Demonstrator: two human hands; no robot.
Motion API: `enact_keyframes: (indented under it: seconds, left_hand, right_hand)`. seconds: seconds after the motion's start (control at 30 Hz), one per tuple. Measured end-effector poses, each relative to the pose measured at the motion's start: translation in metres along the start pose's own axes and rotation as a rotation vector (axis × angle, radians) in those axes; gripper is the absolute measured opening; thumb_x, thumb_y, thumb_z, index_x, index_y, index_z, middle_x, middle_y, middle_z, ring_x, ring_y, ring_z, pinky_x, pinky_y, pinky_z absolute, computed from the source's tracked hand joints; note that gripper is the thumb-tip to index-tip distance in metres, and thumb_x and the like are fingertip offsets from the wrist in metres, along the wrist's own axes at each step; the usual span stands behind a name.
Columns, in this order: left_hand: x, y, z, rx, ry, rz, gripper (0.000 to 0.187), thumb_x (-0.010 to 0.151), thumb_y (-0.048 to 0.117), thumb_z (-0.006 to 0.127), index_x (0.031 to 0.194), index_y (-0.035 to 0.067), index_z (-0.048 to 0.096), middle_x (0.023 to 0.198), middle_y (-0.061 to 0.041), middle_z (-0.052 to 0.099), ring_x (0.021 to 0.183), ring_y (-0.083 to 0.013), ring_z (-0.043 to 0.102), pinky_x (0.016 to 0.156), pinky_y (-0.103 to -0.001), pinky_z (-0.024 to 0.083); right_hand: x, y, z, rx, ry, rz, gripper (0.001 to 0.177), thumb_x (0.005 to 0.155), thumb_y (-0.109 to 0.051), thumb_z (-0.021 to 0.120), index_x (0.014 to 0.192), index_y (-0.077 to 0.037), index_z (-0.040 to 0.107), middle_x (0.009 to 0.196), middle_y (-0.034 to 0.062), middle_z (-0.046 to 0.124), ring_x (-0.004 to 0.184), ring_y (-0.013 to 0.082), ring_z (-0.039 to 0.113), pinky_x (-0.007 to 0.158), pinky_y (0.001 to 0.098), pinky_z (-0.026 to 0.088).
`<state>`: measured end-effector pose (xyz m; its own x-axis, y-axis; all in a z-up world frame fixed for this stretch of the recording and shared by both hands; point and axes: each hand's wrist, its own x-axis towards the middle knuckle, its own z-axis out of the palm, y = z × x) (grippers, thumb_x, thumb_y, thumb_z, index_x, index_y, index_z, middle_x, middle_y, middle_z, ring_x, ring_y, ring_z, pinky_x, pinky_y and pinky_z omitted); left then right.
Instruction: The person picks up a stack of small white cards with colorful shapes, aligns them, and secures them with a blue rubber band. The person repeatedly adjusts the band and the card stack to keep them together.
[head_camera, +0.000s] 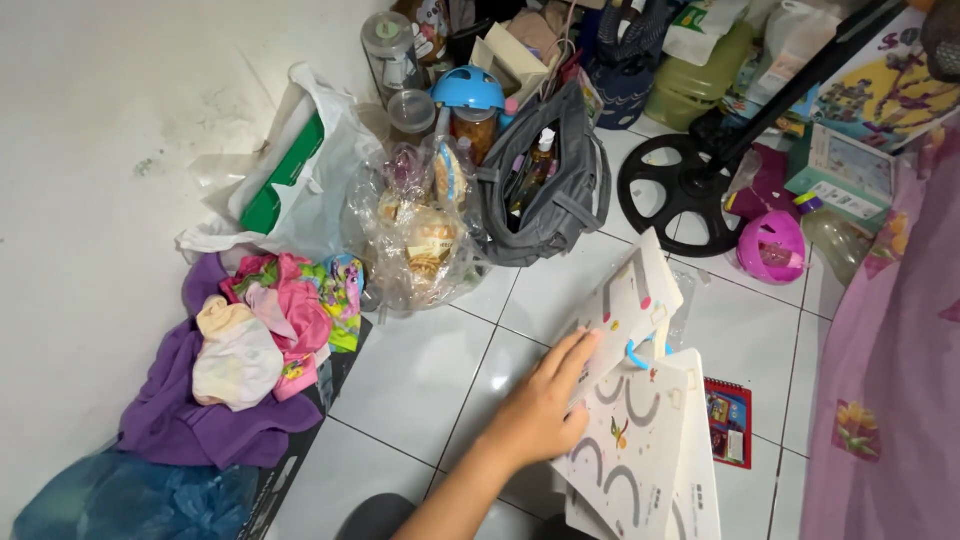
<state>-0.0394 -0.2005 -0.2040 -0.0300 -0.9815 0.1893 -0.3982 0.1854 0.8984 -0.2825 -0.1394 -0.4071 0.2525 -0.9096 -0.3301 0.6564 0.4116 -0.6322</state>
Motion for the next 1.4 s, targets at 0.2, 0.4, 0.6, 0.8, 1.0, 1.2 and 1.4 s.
enact_keyframes:
  seconds: [0.2,0.4,0.6,0.8,1.0,1.2,1.4]
  left_hand:
    - [-0.006,-0.01,-0.014,0.162,0.114,0.037,0.056,0.092,0.003,0.059,0.146,0.009,0.051,0.132,-0.022,0.069,0.115,-0.0401,0.068,0.097,-0.044,0.056]
    - [0.005,0.046,-0.072,0.273,-0.2,-0.333,0.067,0.092,0.015,0.063,0.153,0.011,0.036,0.113,-0.025,0.068,0.105,-0.0429,0.066,0.087,-0.049,0.054]
    - [0.001,0.011,-0.085,-0.047,-0.137,0.055,0.078,0.083,0.006,0.078,0.149,0.013,0.039,0.125,-0.025,0.073,0.115,-0.0343,0.073,0.095,-0.04,0.057]
    - [0.005,0.021,-0.108,-0.315,-0.329,-0.198,0.118,0.083,0.006,0.072,0.168,0.022,-0.008,0.136,-0.017,0.07,0.109,-0.0204,0.069,0.098,-0.034,0.053]
    - [0.007,0.031,-0.108,-0.684,-0.398,-0.316,0.107,0.075,-0.007,0.074,0.161,0.019,0.015,0.156,-0.015,0.043,0.112,-0.0174,0.068,0.081,-0.032,0.061]
    - [0.002,0.015,-0.105,-0.566,-0.295,-0.285,0.085,0.08,-0.009,0.065,0.155,0.014,0.032,0.156,-0.019,0.05,0.082,-0.0112,0.069,0.058,-0.024,0.05]
    - [0.0,0.008,-0.111,-0.516,-0.298,-0.367,0.09,0.079,-0.007,0.069,0.156,0.021,0.033,0.137,-0.017,0.061,0.076,-0.0054,0.062,0.064,-0.02,0.052]
  right_hand:
    - [0.13,-0.08,0.053,-0.045,-0.085,0.128,0.038,0.103,-0.028,0.046,0.133,-0.005,0.055,0.129,0.0164,0.063,0.115,0.0297,0.063,0.095,0.0454,0.053]
    - [0.147,-0.146,0.093,-0.286,-0.051,0.078,0.035,0.105,-0.016,0.047,0.132,0.005,0.055,0.126,0.018,0.067,0.112,0.0259,0.067,0.097,0.0413,0.053]
    - [0.15,-0.146,0.086,-0.268,-0.101,0.129,0.042,0.105,-0.018,0.049,0.14,0.005,0.053,0.127,0.0159,0.067,0.112,0.0231,0.066,0.096,0.0376,0.052]
    - [0.146,-0.155,0.076,-0.261,-0.133,0.251,0.042,0.102,-0.018,0.052,0.138,0.003,0.054,0.123,0.0163,0.068,0.107,0.0236,0.068,0.091,0.039,0.054]
    - [0.138,-0.156,0.076,-0.289,-0.129,0.277,0.041,0.101,-0.019,0.053,0.136,0.003,0.057,0.122,0.0157,0.069,0.105,0.0231,0.068,0.089,0.0388,0.055]
    - [0.128,-0.153,0.079,-0.281,-0.052,0.229,0.04,0.102,-0.019,0.051,0.137,0.003,0.056,0.122,0.0149,0.069,0.106,0.0222,0.068,0.09,0.0377,0.054]
    - [0.123,-0.177,0.072,-0.381,-0.045,0.205,0.041,0.101,-0.016,0.052,0.138,0.003,0.056,0.122,0.0149,0.07,0.104,0.0218,0.068,0.089,0.0371,0.054]
